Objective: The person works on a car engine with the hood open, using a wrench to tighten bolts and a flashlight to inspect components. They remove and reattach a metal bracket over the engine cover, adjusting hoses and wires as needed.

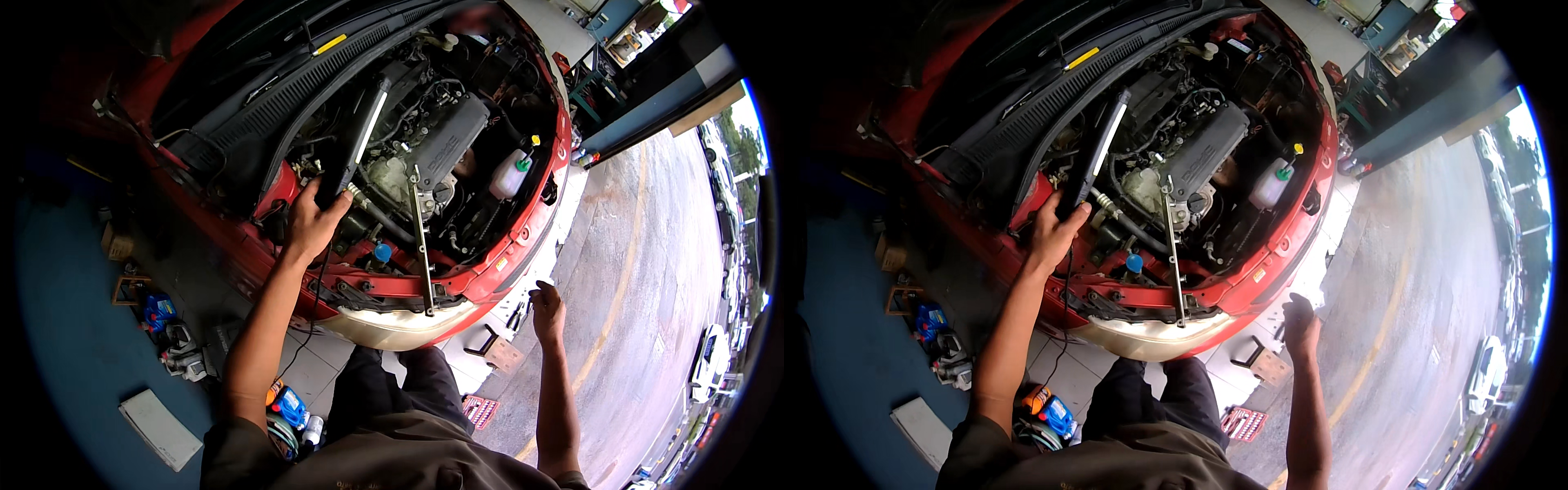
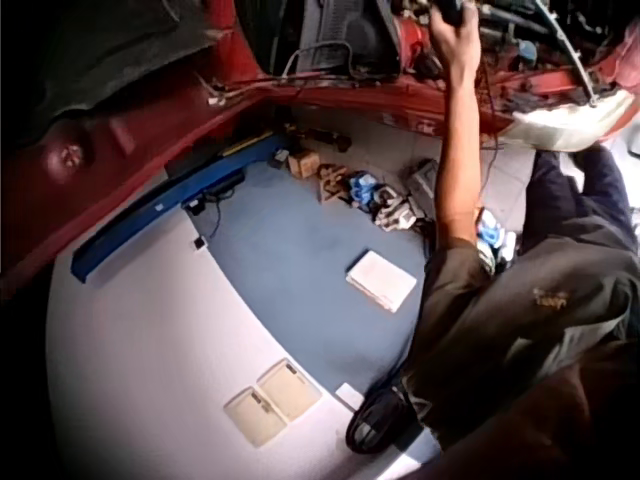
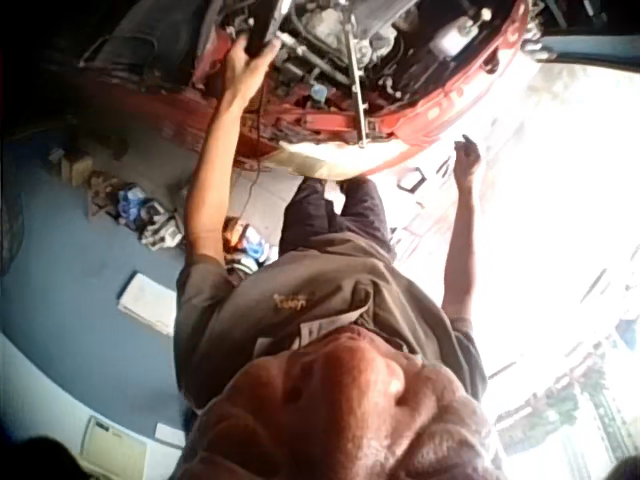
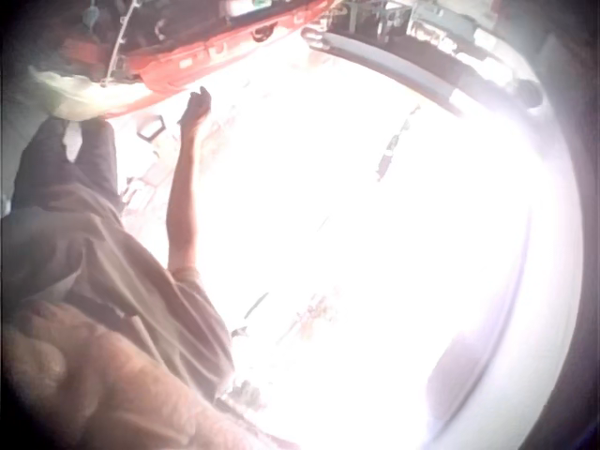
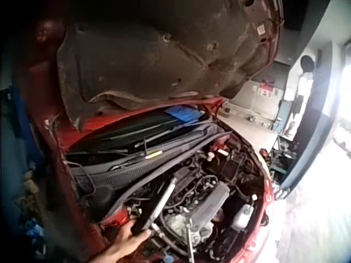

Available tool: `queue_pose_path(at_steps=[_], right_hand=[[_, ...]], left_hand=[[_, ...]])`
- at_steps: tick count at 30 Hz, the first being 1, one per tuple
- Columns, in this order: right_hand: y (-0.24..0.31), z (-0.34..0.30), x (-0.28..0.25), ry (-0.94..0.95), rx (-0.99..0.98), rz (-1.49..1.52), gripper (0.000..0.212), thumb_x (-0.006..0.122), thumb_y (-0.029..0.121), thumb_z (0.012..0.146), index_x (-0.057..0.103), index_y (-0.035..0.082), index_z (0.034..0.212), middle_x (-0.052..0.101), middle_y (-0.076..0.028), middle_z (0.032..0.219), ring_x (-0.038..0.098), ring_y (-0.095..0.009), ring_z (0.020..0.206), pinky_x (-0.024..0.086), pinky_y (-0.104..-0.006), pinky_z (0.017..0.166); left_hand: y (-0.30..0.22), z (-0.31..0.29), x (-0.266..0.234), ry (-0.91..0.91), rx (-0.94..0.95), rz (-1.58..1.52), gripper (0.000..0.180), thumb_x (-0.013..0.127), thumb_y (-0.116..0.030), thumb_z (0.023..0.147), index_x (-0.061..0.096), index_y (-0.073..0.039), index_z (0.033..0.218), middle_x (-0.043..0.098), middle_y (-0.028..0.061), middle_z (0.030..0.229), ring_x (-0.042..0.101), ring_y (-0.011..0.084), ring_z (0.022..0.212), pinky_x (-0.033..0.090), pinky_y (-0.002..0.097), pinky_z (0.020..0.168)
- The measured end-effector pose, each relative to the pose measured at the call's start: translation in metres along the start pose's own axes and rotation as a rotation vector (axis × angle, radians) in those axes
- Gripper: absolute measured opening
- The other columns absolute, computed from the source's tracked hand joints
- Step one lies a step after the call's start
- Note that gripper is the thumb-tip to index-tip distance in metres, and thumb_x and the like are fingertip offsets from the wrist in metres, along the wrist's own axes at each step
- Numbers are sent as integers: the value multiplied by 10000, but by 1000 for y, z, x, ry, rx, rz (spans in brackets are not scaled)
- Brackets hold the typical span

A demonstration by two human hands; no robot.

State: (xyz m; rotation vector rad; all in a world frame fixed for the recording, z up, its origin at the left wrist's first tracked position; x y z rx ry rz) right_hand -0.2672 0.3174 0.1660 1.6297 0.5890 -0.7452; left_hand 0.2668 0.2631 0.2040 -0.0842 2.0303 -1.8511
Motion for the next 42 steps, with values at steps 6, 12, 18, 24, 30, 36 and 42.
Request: queue_pose_path(at_steps=[6,12,18,24,30,36,42], right_hand=[[-7,130,36,-96,71,-126,522,557,322,995,535,-6,1401,668,-232,1259,609,-378,1231,450,-425,1050],[-72,266,78,-260,181,-437,619,470,427,1007,459,-15,1439,487,-331,1418,508,-479,1292,428,-519,1073],[-79,297,130,-220,290,-432,685,503,390,997,324,-62,1479,453,-318,1438,447,-459,1340,364,-505,1122],[-102,290,140,-374,205,-476,788,536,409,974,250,-60,1539,389,-299,1524,366,-432,1420,290,-490,1176],[-112,286,138,-317,259,-536,803,554,407,958,252,-49,1546,380,-293,1529,379,-443,1403,305,-503,1163],[-108,285,138,-308,211,-542,858,562,374,947,160,-58,1569,291,-343,1558,325,-489,1425,275,-546,1173],[-112,285,139,-258,222,-473,870,559,402,959,149,-54,1575,240,-348,1580,277,-487,1459,266,-546,1189]], left_hand=[[10,56,32,47,31,40,421,753,-283,879,642,-31,1198,697,40,968,641,146,876,516,305,802],[32,106,51,47,66,169,453,761,-202,872,602,6,1241,674,29,1025,611,115,937,499,286,853],[68,143,57,54,-103,84,558,781,-201,869,535,23,1317,660,64,1098,605,138,1003,488,305,910],[81,159,71,142,-96,73,637,793,-190,865,512,54,1382,662,112,1228,604,174,1130,460,320,1010],[82,166,73,108,-137,101,597,792,-222,849,561,43,1332,714,132,1110,671,202,1030,515,335,929],[92,164,71,119,-208,123,646,794,-243,835,545,62,1347,702,152,1152,666,223,1075,502,348,962],[95,174,54,176,-211,189,614,785,-166,792,577,106,1301,723,184,1099,701,241,1022,531,338,929]])
Point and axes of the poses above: each hand's wrist, its own z-axis towards the middle knuckle, its own x-axis out of the palm, y = z × x, the point moved 6 cm from there along z, towards the middle knuckle
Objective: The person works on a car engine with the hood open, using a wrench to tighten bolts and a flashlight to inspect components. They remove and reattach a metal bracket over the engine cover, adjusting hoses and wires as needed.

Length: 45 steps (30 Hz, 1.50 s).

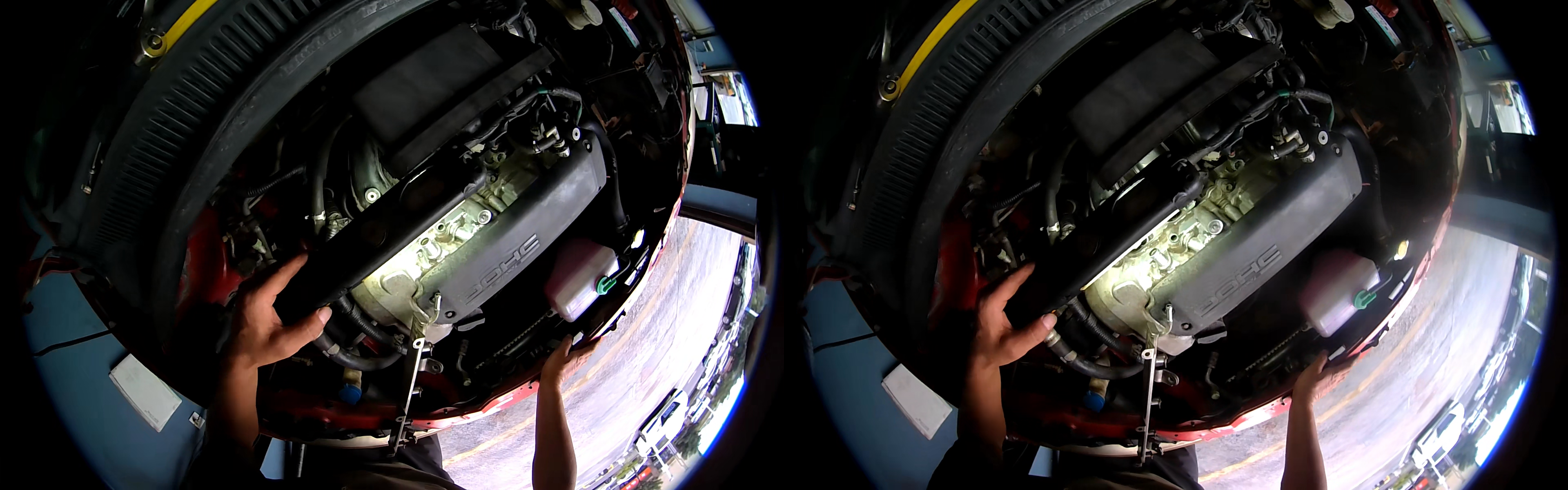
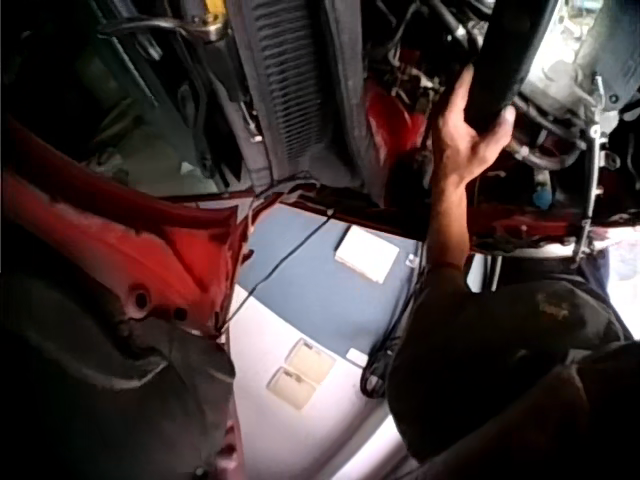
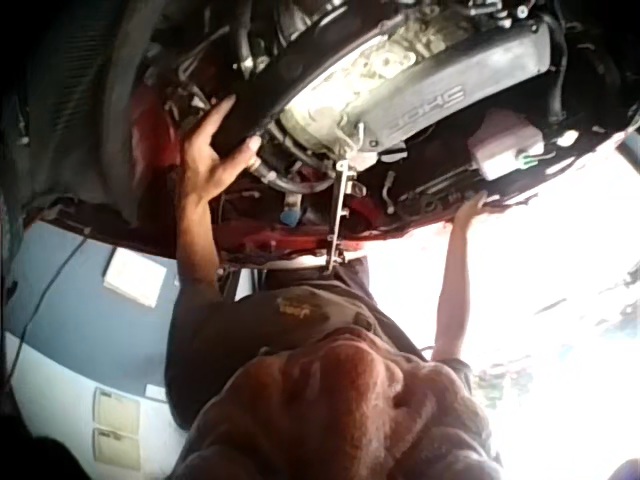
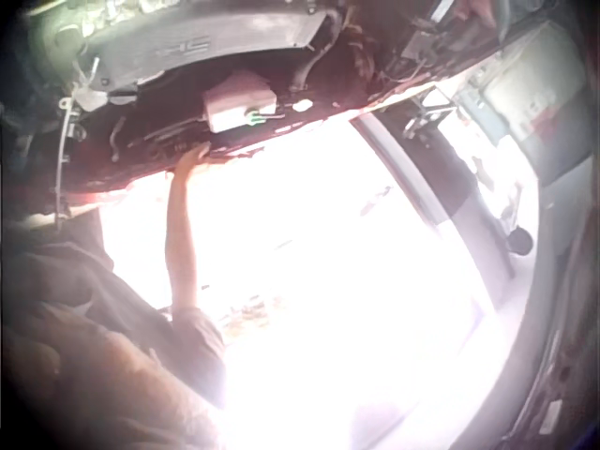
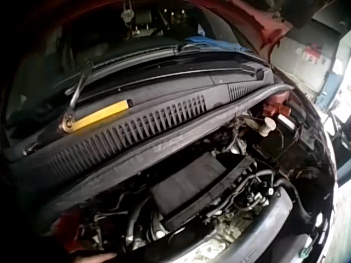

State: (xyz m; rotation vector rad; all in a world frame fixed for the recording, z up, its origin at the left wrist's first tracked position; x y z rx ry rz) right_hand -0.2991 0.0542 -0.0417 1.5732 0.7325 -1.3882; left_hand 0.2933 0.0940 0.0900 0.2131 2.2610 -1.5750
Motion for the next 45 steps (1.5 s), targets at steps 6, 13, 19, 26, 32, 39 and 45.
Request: queue_pose_path(at_steps=[6,13,19,26,32,39,45], right_hand=[[-28,2,7,-8,7,61,866,595,380,970,148,-37,1582,236,-311,1596,296,-433,1463,256,-517,1208],[-5,-5,0,36,13,281,840,589,355,985,151,-33,1586,175,-287,1629,234,-389,1500,206,-495,1232],[-14,-6,3,-9,38,274,807,566,255,950,153,-51,1573,240,-320,1583,312,-428,1455,262,-507,1201],[-4,-8,0,12,77,317,808,574,304,983,159,-55,1576,200,-312,1613,258,-414,1487,217,-483,1225],[-8,-6,1,-5,39,149,802,550,211,947,132,-53,1579,230,-335,1586,306,-453,1462,281,-500,1195],[-6,-4,2,-22,16,280,814,566,208,937,138,-47,1581,233,-340,1577,320,-452,1452,301,-515,1187],[2,-3,-2,16,41,203,870,596,337,943,140,-43,1580,238,-337,1578,356,-467,1420,326,-535,1174]], left_hand=[[32,-1,-1,-33,37,-67,685,827,-170,737,575,112,1308,710,206,1139,697,261,1030,536,371,926],[36,-1,-2,-101,1,-93,735,850,-250,725,572,119,1297,692,231,1152,692,283,1029,538,375,911],[38,1,4,-106,-87,-115,727,834,-263,725,578,105,1298,694,208,1177,693,283,1047,535,378,938],[12,19,25,-83,-108,-84,696,796,-184,734,559,112,1318,698,193,1170,673,242,1074,513,361,967],[1,27,39,-73,-38,-125,687,770,-146,790,506,126,1363,668,189,1205,641,244,1109,492,373,988],[14,36,38,45,74,-125,704,770,-128,798,489,120,1394,631,217,1280,619,263,1171,458,376,1042],[18,38,34,-7,134,-91,662,771,-129,806,523,104,1374,687,189,1175,659,240,1089,509,357,963]])
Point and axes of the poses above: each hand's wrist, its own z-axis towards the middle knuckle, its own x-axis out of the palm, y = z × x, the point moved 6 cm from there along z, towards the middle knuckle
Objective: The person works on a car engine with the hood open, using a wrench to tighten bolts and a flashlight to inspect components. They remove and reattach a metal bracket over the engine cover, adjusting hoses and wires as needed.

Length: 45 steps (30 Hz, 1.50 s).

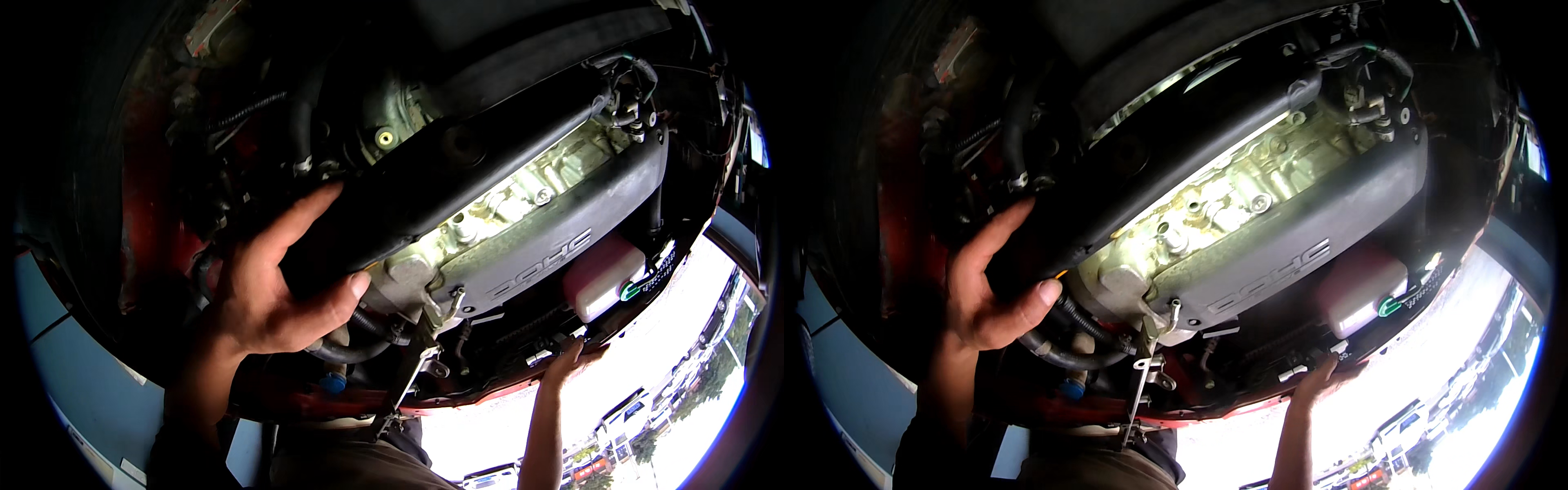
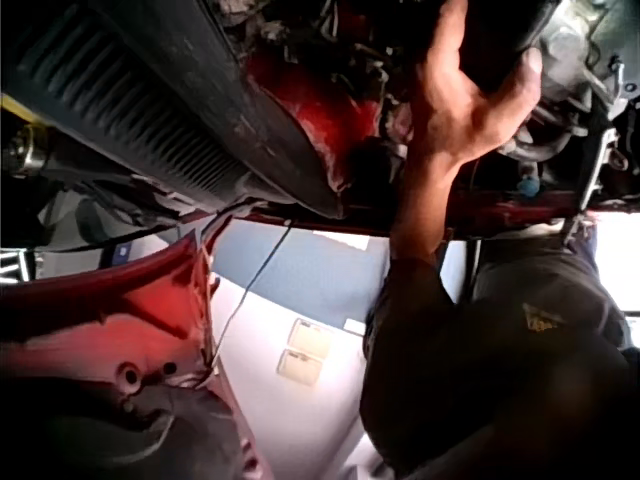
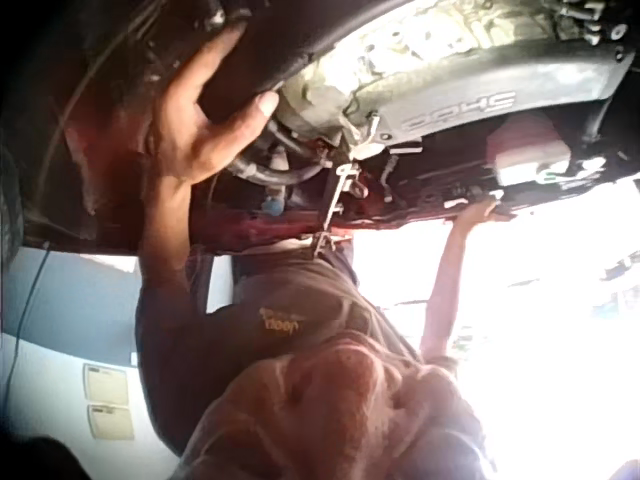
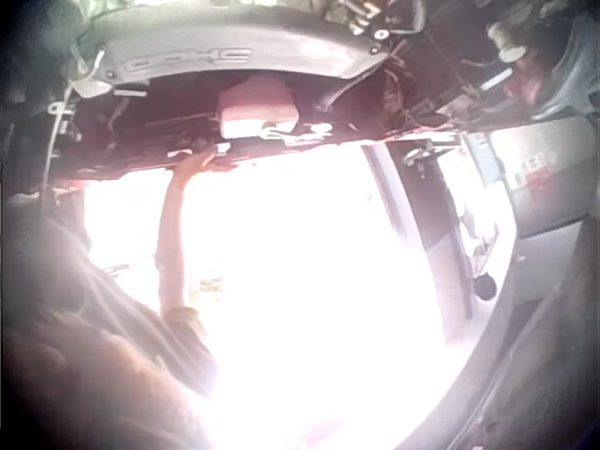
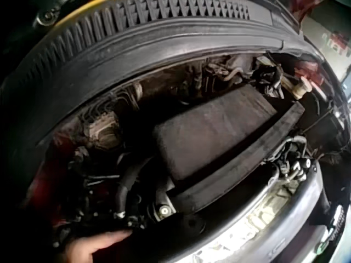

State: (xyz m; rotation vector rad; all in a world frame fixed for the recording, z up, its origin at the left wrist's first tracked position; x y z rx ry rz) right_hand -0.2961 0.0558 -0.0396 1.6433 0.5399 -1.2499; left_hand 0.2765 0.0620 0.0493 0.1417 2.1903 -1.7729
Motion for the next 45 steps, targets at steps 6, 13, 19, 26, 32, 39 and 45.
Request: queue_pose_path(at_steps=[6,13,19,26,32,39,45], right_hand=[[-10,4,0,4,17,-102,885,590,389,962,129,-27,1592,198,-318,1608,290,-451,1463,285,-538,1193],[-22,13,3,30,45,-68,865,582,377,968,134,-44,1577,247,-334,1569,326,-459,1435,326,-529,1174],[-24,15,8,46,39,13,877,563,387,972,95,-41,1578,289,-346,1524,389,-470,1383,403,-542,1112],[-15,4,13,170,273,155,889,561,332,939,-2,114,1591,304,-288,1504,482,-391,1260,505,-510,1008],[9,31,-4,184,121,-563,872,606,396,933,162,16,1580,364,-298,1506,452,-410,1340,420,-520,1102],[348,-23,38,424,-779,-21,266,603,167,1026,679,-34,1182,720,-122,1010,666,-167,954,525,-285,840],[411,-23,117,751,-1067,110,264,774,205,897,737,-16,1038,744,-107,919,647,-159,808,505,-309,746]], left_hand=[[-2,0,4,54,-83,-73,709,763,-160,828,473,137,1403,635,220,1297,588,260,1231,419,364,1089],[7,-4,6,-10,-143,-189,668,773,-184,835,515,110,1377,677,161,1176,614,200,1119,462,320,1000],[11,-2,-1,14,-125,-140,600,788,-170,837,568,79,1337,699,140,1084,656,174,998,506,301,910],[11,-4,-11,31,10,-144,571,799,-119,812,590,63,1311,717,133,1002,690,172,883,543,318,821],[-1,-12,-32,18,193,-47,560,799,-94,790,606,46,1297,714,144,1021,692,197,907,547,348,830],[-17,-10,-46,25,332,43,556,799,-81,772,620,29,1287,709,155,1042,692,220,931,549,374,841],[-34,-4,-39,61,272,70,559,799,-103,772,622,22,1288,702,157,1058,689,227,942,546,375,849]])
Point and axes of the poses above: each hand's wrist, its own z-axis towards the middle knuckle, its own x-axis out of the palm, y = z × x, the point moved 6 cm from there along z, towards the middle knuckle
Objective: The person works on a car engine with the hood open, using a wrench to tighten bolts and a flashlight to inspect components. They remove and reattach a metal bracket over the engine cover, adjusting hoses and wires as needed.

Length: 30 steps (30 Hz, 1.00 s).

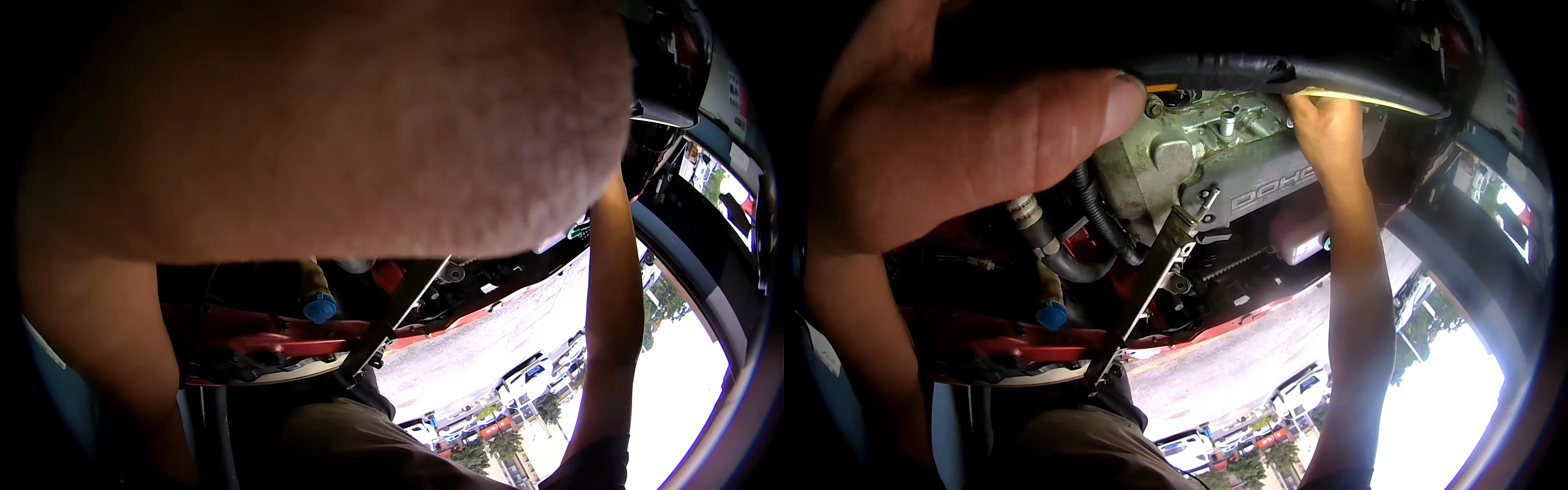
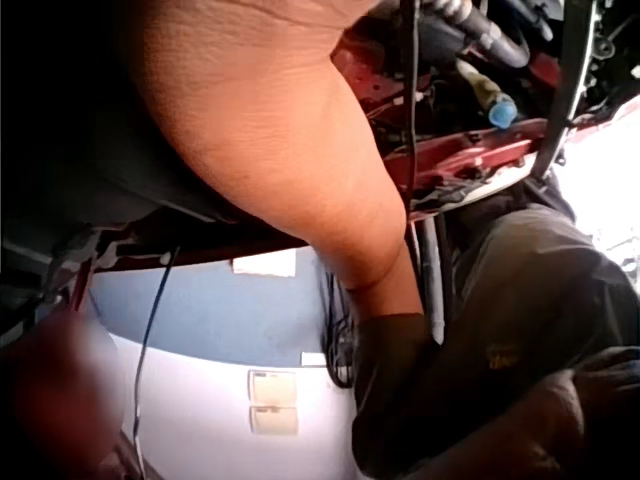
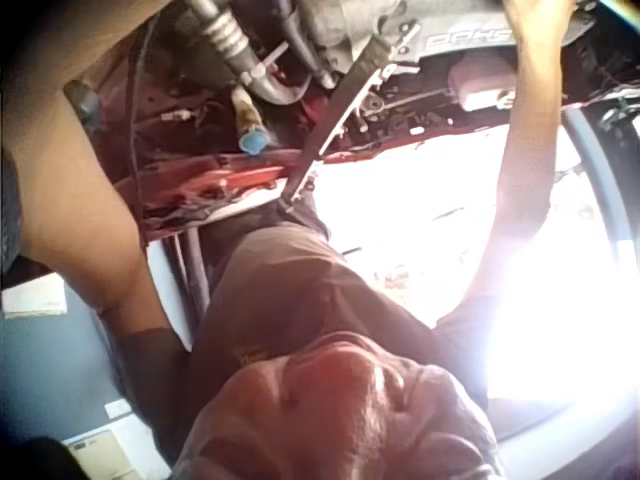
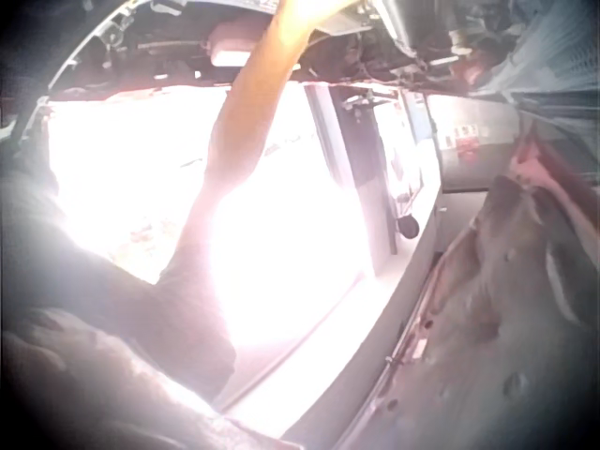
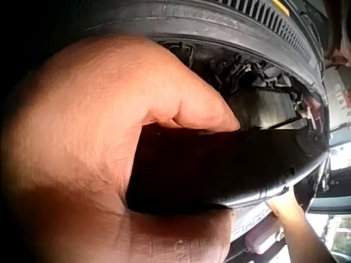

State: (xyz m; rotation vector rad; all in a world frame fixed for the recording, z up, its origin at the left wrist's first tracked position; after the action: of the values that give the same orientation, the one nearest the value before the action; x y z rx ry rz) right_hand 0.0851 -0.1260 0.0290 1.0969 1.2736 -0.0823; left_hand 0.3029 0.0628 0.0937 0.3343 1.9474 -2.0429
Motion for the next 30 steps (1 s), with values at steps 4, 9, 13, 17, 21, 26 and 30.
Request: queue_pose_path(at_steps=[4,9,13,17,21,26,30], right_hand=[[-1,25,34,95,-40,6,229,794,146,869,747,-6,1034,771,-100,969,702,-176,855,538,-322,795],[-9,24,25,26,-43,-255,213,784,177,872,753,5,994,753,-168,892,717,-284,777,533,-349,725],[-1,26,33,-49,-105,-228,175,777,159,861,746,41,986,747,-156,901,705,-338,812,539,-400,750],[-10,24,44,-57,-164,-446,168,744,174,858,735,49,971,726,-179,909,686,-404,834,542,-471,756],[-22,15,36,-109,-137,-472,158,681,159,861,720,37,952,709,-209,893,671,-436,838,539,-502,748],[-23,20,44,-84,-185,-692,184,645,166,847,710,23,943,709,-215,884,674,-438,821,547,-504,747],[-5,23,53,-65,-240,-681,192,639,162,860,715,28,975,715,-200,912,679,-420,850,548,-487,757]], left_hand=[[6,0,6,10,-33,-1,562,799,-118,772,624,17,1289,697,159,1069,687,232,949,545,376,854],[-2,9,12,33,-21,-3,566,799,-136,772,625,11,1290,691,162,1083,685,238,958,543,377,861],[-9,0,4,17,-61,18,569,799,-151,772,627,6,1291,686,164,1093,683,243,965,541,377,866],[-8,1,4,17,-69,20,572,799,-165,772,629,1,1292,681,166,1104,681,247,972,539,378,872],[-7,7,5,19,-58,16,575,798,-180,772,630,-4,1293,676,168,1115,679,252,979,537,379,877],[-4,3,3,13,-78,4,579,798,-198,772,632,-10,1294,669,170,1128,677,258,988,535,380,884],[-9,-4,-4,1,-110,18,583,798,-213,772,633,-15,1295,664,172,1139,675,262,995,533,381,889]])
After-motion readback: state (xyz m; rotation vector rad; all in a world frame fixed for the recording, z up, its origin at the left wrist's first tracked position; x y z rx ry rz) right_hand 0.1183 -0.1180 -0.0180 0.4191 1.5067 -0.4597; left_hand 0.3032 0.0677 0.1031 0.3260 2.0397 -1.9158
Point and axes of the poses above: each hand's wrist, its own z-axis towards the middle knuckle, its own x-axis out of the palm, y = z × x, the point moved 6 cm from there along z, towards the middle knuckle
